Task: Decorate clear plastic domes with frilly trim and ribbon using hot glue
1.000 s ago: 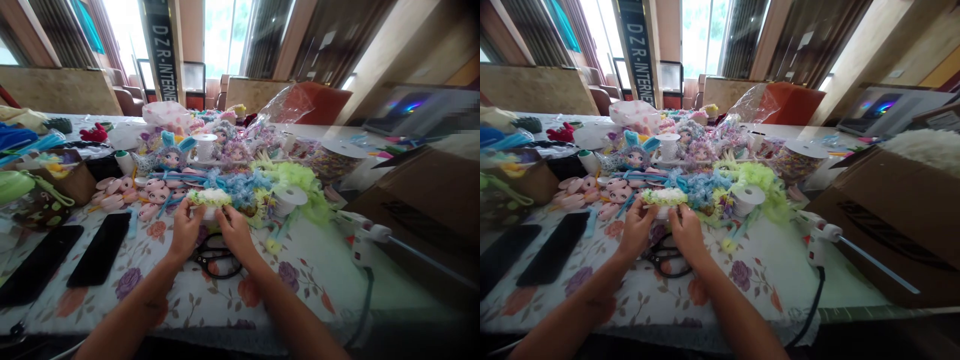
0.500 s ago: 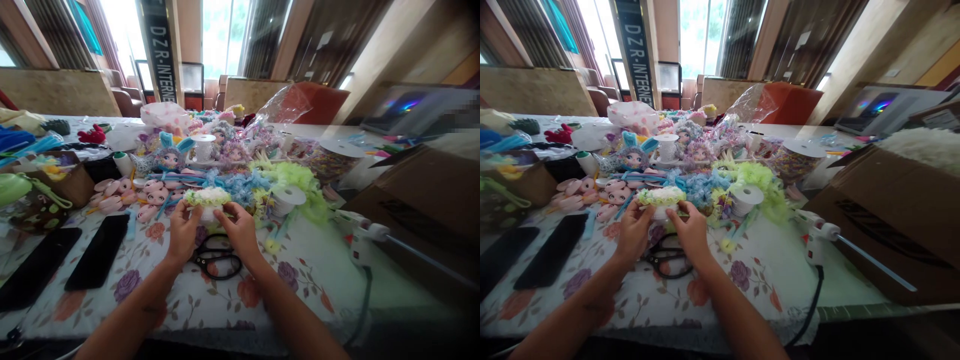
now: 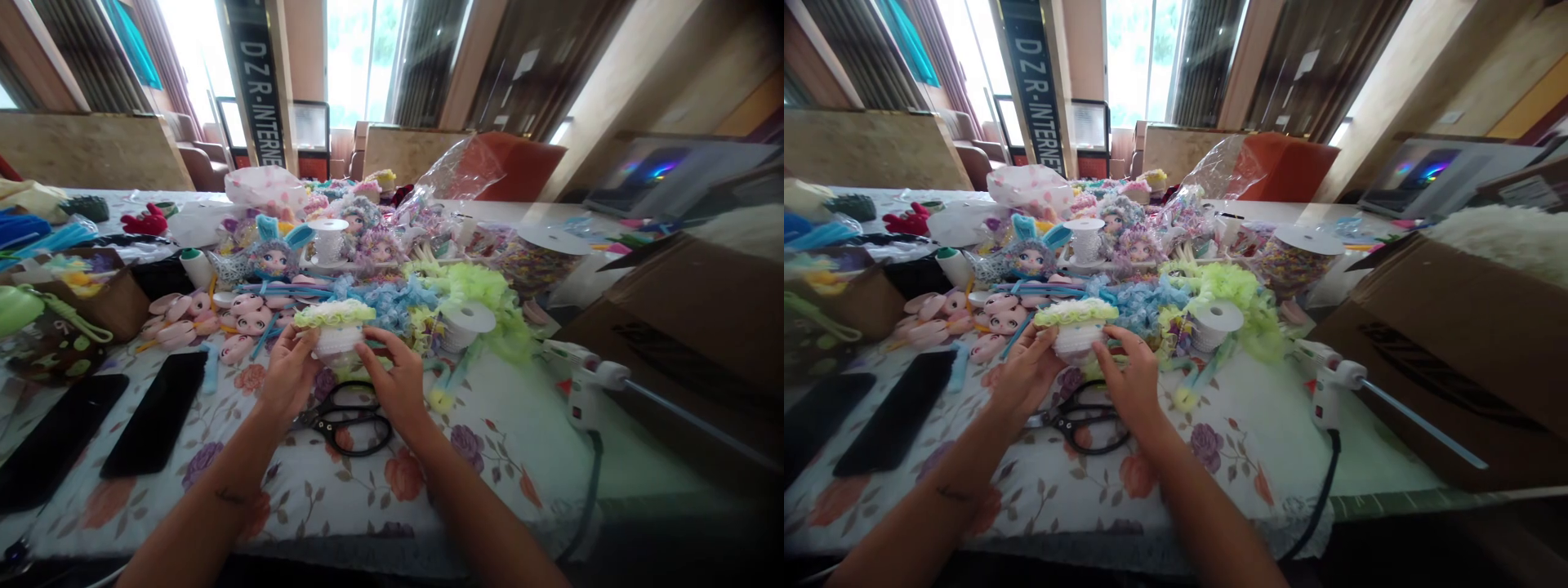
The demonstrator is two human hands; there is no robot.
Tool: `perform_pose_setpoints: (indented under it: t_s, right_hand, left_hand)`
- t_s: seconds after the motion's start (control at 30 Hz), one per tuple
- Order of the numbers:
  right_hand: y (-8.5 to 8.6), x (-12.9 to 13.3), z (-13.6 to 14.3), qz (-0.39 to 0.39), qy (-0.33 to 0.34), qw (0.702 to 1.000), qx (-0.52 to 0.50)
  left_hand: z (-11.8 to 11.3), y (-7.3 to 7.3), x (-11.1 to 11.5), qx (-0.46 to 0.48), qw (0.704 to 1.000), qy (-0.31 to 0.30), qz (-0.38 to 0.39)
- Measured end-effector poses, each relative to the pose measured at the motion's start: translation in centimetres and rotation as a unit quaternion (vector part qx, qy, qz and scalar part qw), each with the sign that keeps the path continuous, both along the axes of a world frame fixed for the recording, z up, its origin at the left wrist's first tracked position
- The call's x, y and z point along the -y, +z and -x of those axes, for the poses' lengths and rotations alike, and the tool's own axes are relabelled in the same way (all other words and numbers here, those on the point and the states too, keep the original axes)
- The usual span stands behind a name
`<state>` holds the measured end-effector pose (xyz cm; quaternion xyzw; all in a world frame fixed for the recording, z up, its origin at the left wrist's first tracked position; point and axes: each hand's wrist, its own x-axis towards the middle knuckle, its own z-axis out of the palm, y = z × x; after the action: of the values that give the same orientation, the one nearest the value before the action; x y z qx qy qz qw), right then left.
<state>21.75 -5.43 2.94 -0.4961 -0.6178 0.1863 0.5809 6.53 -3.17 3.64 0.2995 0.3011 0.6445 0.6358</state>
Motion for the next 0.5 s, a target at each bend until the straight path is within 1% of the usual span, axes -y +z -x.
perform_pose_setpoints:
  t_s: [0.13,0.27,0.4,0.5]
  right_hand:
    - [0.53,0.26,-0.26,-0.045,0.002,0.999,-0.003]
    - [0.40,0.35,-0.46,-0.093,0.003,0.996,0.002]
    - [0.21,0.30,-0.62,-0.147,-0.009,0.988,0.041]
    - [0.24,0.33,-0.63,-0.169,-0.024,0.982,0.076]
  left_hand:
    - [0.20,0.28,-0.04,0.002,1.000,-0.018,-0.003]
    - [0.23,0.33,-0.03,0.011,1.000,-0.026,-0.005]
    - [0.22,0.38,0.00,0.020,0.999,-0.028,-0.002]
    - [0.18,0.45,0.05,0.024,0.999,-0.033,0.005]
